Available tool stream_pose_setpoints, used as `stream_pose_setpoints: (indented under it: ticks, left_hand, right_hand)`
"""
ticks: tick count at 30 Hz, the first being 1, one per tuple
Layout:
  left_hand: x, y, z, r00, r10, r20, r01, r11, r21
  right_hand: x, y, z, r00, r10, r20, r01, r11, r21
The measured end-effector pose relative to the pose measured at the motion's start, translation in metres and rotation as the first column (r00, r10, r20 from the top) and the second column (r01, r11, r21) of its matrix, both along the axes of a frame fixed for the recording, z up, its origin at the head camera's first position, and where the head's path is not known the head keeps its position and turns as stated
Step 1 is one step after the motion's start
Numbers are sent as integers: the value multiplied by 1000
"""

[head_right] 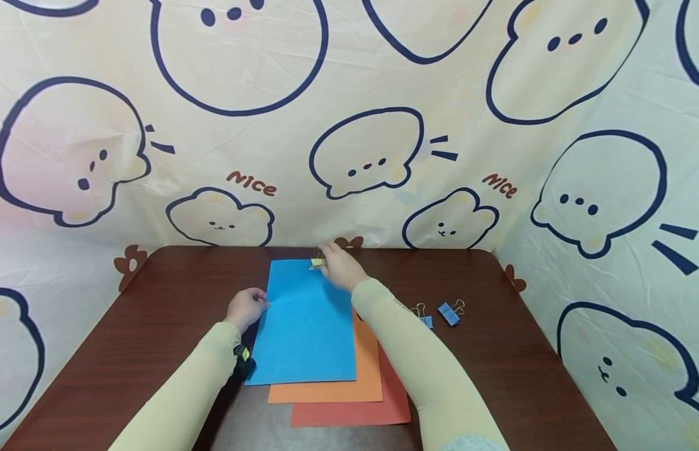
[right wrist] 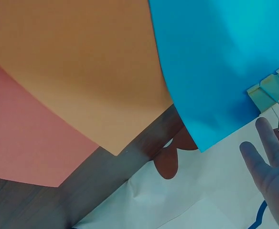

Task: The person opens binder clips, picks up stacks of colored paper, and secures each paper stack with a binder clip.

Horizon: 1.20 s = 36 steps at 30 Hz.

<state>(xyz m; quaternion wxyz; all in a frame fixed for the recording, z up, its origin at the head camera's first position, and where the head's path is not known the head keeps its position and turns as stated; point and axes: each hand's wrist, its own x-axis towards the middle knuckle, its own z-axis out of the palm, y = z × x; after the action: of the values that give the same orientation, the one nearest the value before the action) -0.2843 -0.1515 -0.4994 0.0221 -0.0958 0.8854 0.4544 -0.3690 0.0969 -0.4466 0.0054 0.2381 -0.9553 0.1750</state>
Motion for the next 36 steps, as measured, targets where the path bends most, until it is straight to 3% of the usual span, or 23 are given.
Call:
stream_pose_setpoints:
  ticks: [7, 15, 27, 36]
  left_hand:
    - [-2, 0, -1, 1000, 12, 1, -12, 1000, -7]
    - [-2, 0, -1, 1000, 15, 16, -15, 1000, -9]
    - [-1, 1, 0, 1000, 15, 13, -14, 1000, -15]
    - [-2, 1, -2, 1000, 7, 8, -7, 1000, -24]
  right_hand:
    - [6, 3, 2, 1000, -22, -9, 22, 1000, -16]
    - [23, 11, 2, 999, -31, -9, 31, 999, -13]
    - [80, 36, 0, 996, 41, 84, -45, 998, 46]
    - [107, 52, 2, 995, 48, 87, -50, 999, 15]
